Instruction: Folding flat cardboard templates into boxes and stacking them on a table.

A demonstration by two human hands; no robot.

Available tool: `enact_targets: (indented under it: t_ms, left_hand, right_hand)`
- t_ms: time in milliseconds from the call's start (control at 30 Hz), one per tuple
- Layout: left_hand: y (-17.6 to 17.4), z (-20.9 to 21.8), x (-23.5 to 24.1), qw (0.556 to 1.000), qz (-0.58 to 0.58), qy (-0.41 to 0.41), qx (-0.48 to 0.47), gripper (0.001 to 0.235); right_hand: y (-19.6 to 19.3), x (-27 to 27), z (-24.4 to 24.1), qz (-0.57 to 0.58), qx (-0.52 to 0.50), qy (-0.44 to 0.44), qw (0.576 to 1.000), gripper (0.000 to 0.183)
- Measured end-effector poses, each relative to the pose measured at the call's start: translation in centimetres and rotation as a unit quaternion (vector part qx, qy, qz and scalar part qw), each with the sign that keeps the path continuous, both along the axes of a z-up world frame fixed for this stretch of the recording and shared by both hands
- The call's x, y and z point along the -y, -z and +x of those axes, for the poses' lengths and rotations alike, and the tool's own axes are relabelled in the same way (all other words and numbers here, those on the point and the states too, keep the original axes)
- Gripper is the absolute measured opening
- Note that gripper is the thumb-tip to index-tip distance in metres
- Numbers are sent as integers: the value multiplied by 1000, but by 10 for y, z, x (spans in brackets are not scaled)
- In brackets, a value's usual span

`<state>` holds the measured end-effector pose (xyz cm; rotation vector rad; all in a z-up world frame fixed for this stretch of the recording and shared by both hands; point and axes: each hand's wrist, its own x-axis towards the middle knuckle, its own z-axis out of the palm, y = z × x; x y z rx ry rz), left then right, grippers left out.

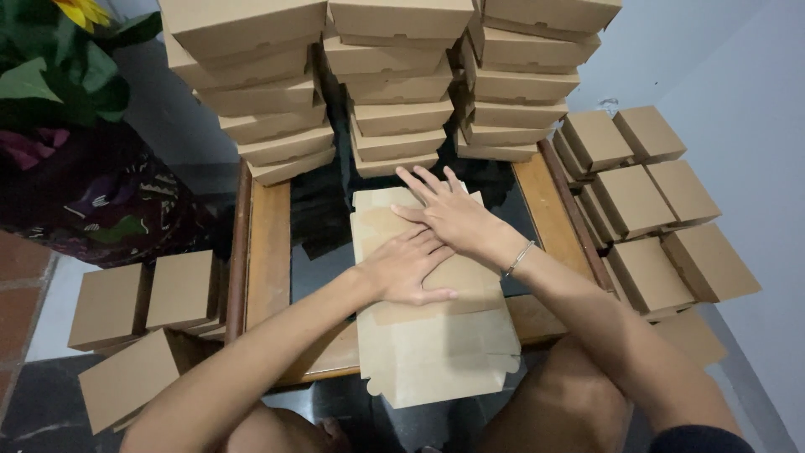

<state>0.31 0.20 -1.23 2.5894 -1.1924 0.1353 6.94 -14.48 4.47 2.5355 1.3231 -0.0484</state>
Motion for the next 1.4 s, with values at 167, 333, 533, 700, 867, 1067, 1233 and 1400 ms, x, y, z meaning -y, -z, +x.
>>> enact_targets:
  t_ms: [167,333,533,700,867,1067,1233,1400]
  left_hand:
    - [-11,-4,-2,1000,-6,1,3,81]
    - [-20,-7,-2,999,5,-14,-31,84]
    - [-13,-3,-1,998,4,-14,-63,85]
    - [-14,-6,-1,997,-5,-20,-77,85]
    - [-13,-5,0,997,-3,-36,-68,85]
    - [-8,-4,-1,995,-27,-58,-81,88]
    - [-2,0,1,990,-55,-76,-101,84]
    - [13,15,13,988,-54,-127,-74,70]
  right_hand:
    - [6,-11,1,-13,8,-8,1000,63]
    - [12,-23,3,-13,7,-15,1000,63]
    - [16,-24,5,23,4,-13,1000,59]
    - [19,-22,5,18,35,-14,999,58]
    - [5,-6,6,16,25,-2,1000,54]
    - [6,38,13,54,-19,52,997,58]
    - [14,77,13,60,-22,94,993,55]
    - [14,104,-5,64,3,130,989,48]
